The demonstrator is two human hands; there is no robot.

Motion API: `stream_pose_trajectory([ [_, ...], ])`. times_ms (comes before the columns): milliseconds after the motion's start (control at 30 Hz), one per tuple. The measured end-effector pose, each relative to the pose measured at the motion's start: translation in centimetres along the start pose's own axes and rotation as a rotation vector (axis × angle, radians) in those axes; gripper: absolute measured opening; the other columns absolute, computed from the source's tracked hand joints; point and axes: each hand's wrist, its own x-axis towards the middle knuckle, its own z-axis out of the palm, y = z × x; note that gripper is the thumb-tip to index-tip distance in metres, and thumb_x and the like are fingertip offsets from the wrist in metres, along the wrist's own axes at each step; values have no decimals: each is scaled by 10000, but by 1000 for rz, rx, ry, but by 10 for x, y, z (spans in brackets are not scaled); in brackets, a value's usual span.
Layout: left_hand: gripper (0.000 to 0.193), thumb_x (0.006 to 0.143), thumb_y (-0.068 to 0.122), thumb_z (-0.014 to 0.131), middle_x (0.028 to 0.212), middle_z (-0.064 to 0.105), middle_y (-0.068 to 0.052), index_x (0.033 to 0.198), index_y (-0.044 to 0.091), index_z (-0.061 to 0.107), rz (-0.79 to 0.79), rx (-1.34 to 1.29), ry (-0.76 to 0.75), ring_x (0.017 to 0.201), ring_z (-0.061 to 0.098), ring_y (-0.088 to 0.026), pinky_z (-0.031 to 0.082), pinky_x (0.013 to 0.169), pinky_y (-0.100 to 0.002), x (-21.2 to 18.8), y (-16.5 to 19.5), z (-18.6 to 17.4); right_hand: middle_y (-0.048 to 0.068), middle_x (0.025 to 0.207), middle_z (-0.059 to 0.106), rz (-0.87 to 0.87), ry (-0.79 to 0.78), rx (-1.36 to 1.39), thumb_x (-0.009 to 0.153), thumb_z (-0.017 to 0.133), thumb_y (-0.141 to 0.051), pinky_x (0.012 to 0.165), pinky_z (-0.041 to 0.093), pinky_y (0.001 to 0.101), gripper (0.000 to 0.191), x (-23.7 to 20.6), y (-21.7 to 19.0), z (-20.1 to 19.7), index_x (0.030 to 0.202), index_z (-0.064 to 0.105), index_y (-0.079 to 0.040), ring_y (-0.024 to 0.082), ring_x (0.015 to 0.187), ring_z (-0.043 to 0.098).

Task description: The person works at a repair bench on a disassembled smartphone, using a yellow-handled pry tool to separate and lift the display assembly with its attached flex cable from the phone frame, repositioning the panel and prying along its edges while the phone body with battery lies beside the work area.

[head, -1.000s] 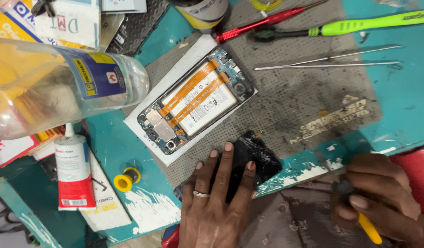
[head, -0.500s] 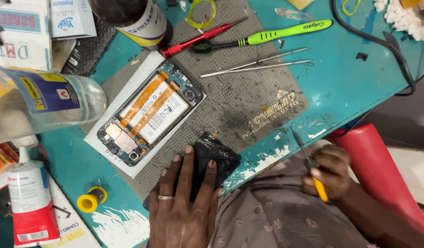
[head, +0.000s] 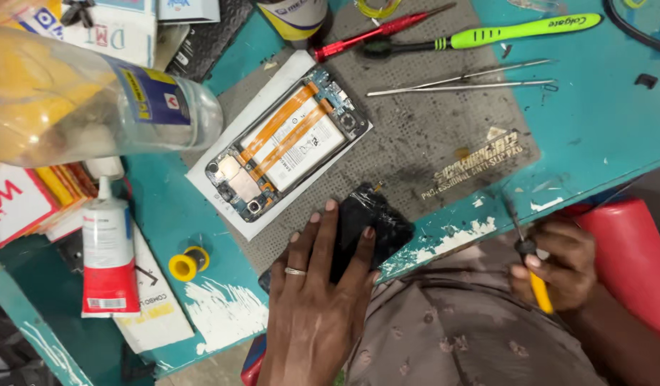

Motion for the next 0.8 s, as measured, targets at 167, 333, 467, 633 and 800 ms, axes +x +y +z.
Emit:
stream_pose_trajectory([
  [167, 495, 864, 348, 727, 1541, 446, -223, 1335, 203, 682, -23, -9, -23, 1348, 486, -414, 420, 1014, -567, 2, 1, -2, 119, 1035, 604, -21, 3, 107, 821, 805, -178, 694, 604, 416, 397, 30, -10, -15, 1142, 584, -104, 286, 823, 660],
  [333, 477, 884, 328, 723, 1544, 444, -227, 1338, 190, 678, -16, -9, -5, 1355, 489, -419, 417, 1028, -563, 1, 2, -3, 128, 924, 667, 132, -170, -37, 778, 826, -106, 735, 619, 454, 294, 101, -56, -21, 998, 638, -53, 350, 900, 700],
  [467, 469, 886, 326, 726, 1543, 450, -230, 1331, 182, 688, -16, -10, -2, 1348, 498, -421, 420, 1024, -563, 2, 3, -3, 135, 837, 681, 149, -99, -20, 758, 804, -83, 649, 583, 365, 238, 158, -72, 13, 923, 649, -10, 308, 802, 708],
  [633, 474, 865, 319, 754, 1537, 459, -246, 1310, 165, 700, -6, -33, 14, 1345, 508, -423, 423, 1058, -569, 2, 3, -5, 100, 802, 657, 164, -11, 45, 804, 769, -72, 636, 573, 343, 161, 185, -78, 37, 904, 652, -27, 276, 717, 690],
  [800, 492, 839, 326, 775, 1535, 462, -244, 1306, 186, 707, -15, -38, 4, 1339, 515, -425, 431, 1053, -577, 1, 2, -2, 102, 786, 659, 156, -70, 4, 820, 752, -130, 620, 570, 336, 157, 181, -76, 38, 899, 669, -23, 284, 728, 696],
])
